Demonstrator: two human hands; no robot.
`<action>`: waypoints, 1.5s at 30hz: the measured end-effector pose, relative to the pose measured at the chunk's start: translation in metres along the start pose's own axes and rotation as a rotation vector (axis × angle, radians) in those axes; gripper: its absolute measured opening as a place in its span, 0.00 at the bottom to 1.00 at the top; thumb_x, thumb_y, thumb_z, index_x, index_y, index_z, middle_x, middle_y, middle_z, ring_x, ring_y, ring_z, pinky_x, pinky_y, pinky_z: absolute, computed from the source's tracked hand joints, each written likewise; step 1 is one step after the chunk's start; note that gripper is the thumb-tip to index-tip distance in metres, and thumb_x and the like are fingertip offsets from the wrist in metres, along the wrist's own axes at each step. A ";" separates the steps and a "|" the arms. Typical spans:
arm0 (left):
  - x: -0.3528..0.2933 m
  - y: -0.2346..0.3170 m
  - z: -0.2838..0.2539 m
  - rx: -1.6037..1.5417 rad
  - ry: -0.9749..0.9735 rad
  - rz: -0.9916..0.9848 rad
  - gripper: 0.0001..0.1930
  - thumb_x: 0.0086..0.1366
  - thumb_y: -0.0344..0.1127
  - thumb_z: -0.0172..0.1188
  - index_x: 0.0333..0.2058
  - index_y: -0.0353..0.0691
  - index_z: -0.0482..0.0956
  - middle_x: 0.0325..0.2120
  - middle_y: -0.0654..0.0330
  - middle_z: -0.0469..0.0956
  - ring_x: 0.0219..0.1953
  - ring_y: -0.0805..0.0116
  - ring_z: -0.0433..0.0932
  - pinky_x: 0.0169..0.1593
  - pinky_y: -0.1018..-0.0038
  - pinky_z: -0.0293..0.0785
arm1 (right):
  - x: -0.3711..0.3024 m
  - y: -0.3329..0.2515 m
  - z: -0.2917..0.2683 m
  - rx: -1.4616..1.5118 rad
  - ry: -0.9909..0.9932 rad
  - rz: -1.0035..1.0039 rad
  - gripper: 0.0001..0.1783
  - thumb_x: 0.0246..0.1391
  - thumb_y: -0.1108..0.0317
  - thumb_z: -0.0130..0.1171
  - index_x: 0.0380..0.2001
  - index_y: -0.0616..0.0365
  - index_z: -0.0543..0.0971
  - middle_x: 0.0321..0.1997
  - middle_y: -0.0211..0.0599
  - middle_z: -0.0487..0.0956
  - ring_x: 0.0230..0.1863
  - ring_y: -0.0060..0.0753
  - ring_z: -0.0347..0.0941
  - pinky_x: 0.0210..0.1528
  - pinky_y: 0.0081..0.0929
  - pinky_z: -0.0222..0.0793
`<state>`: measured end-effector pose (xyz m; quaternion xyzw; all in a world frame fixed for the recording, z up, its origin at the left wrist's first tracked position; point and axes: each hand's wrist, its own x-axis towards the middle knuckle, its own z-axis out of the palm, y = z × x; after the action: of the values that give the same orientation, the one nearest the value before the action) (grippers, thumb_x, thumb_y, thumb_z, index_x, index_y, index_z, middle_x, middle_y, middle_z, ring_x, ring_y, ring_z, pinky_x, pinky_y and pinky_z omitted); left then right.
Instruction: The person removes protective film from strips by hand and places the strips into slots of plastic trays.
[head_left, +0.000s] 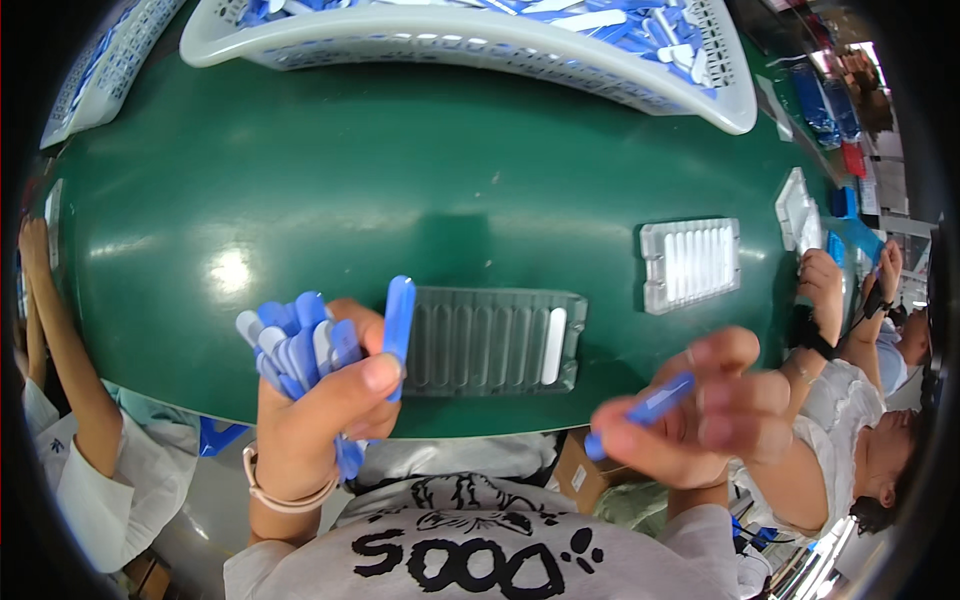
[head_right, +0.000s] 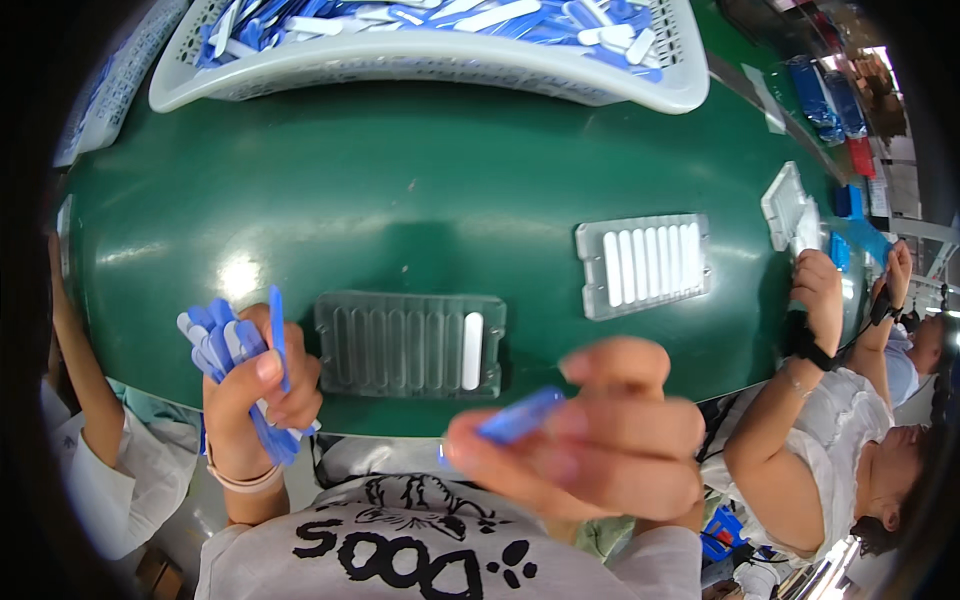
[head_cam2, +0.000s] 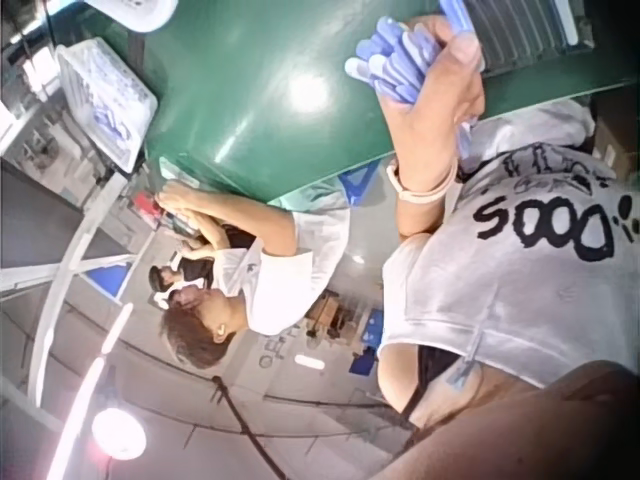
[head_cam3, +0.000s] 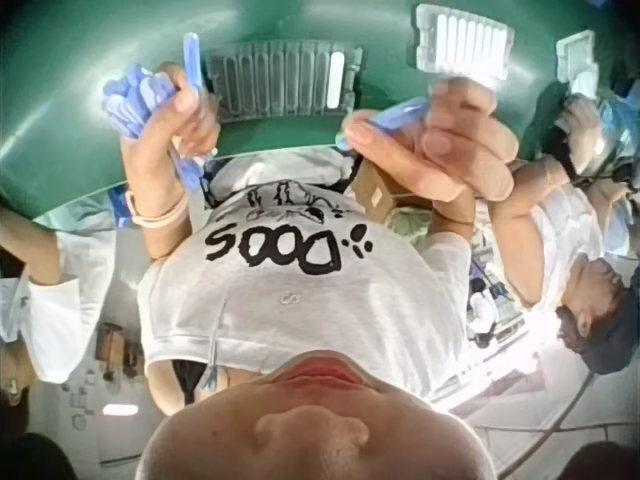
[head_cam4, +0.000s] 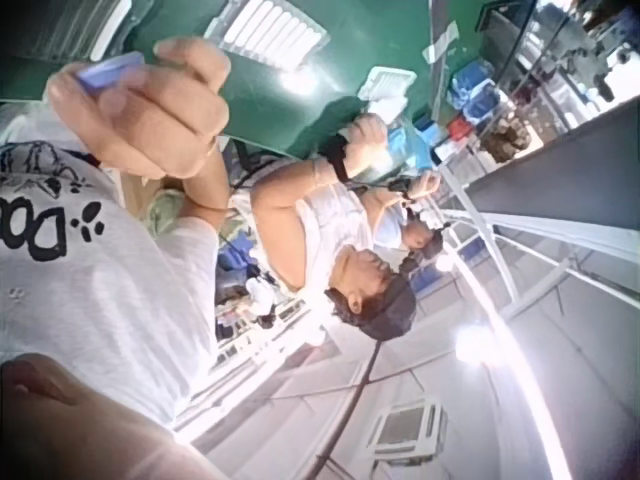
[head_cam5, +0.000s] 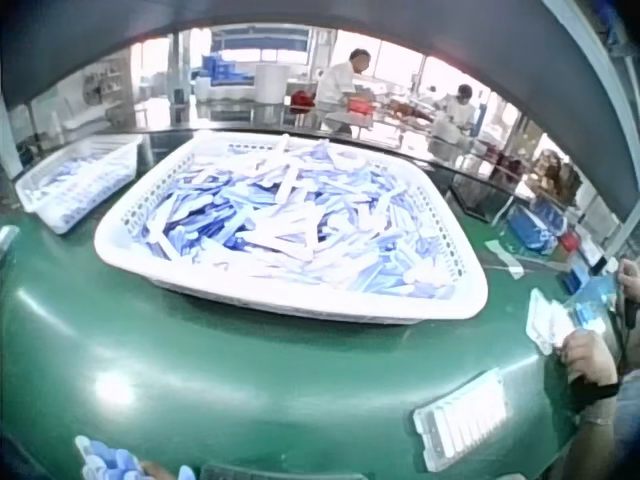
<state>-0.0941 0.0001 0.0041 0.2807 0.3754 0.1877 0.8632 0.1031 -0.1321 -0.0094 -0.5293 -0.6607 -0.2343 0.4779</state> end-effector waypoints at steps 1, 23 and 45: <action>-0.001 -0.001 0.000 0.003 0.026 0.006 0.07 0.54 0.26 0.60 0.30 0.36 0.71 0.15 0.65 0.64 0.14 0.80 0.58 0.17 0.80 0.53 | -0.005 0.002 -0.010 0.013 -0.058 -0.001 0.13 0.43 0.60 0.71 0.34 0.27 0.83 0.35 0.18 0.55 0.40 0.19 0.53 0.30 0.21 0.52; 0.012 -0.003 0.004 0.034 0.028 -0.029 0.08 0.54 0.26 0.60 0.33 0.36 0.71 0.14 0.65 0.64 0.14 0.80 0.58 0.17 0.81 0.52 | 0.009 0.016 -0.006 0.396 -0.407 0.775 0.08 0.43 0.76 0.65 0.31 0.58 0.82 0.30 0.35 0.77 0.26 0.28 0.73 0.27 0.21 0.68; -0.014 -0.010 -0.001 0.482 -0.183 0.140 0.07 0.57 0.28 0.64 0.25 0.36 0.73 0.17 0.69 0.72 0.19 0.87 0.66 0.22 0.85 0.59 | 0.024 0.007 0.006 0.355 -0.594 0.777 0.12 0.39 0.73 0.68 0.31 0.61 0.81 0.34 0.38 0.78 0.34 0.33 0.71 0.39 0.28 0.65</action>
<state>-0.1033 -0.0152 0.0046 0.5192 0.3092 0.1259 0.7867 0.1078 -0.1132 0.0079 -0.6899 -0.5523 0.2362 0.4039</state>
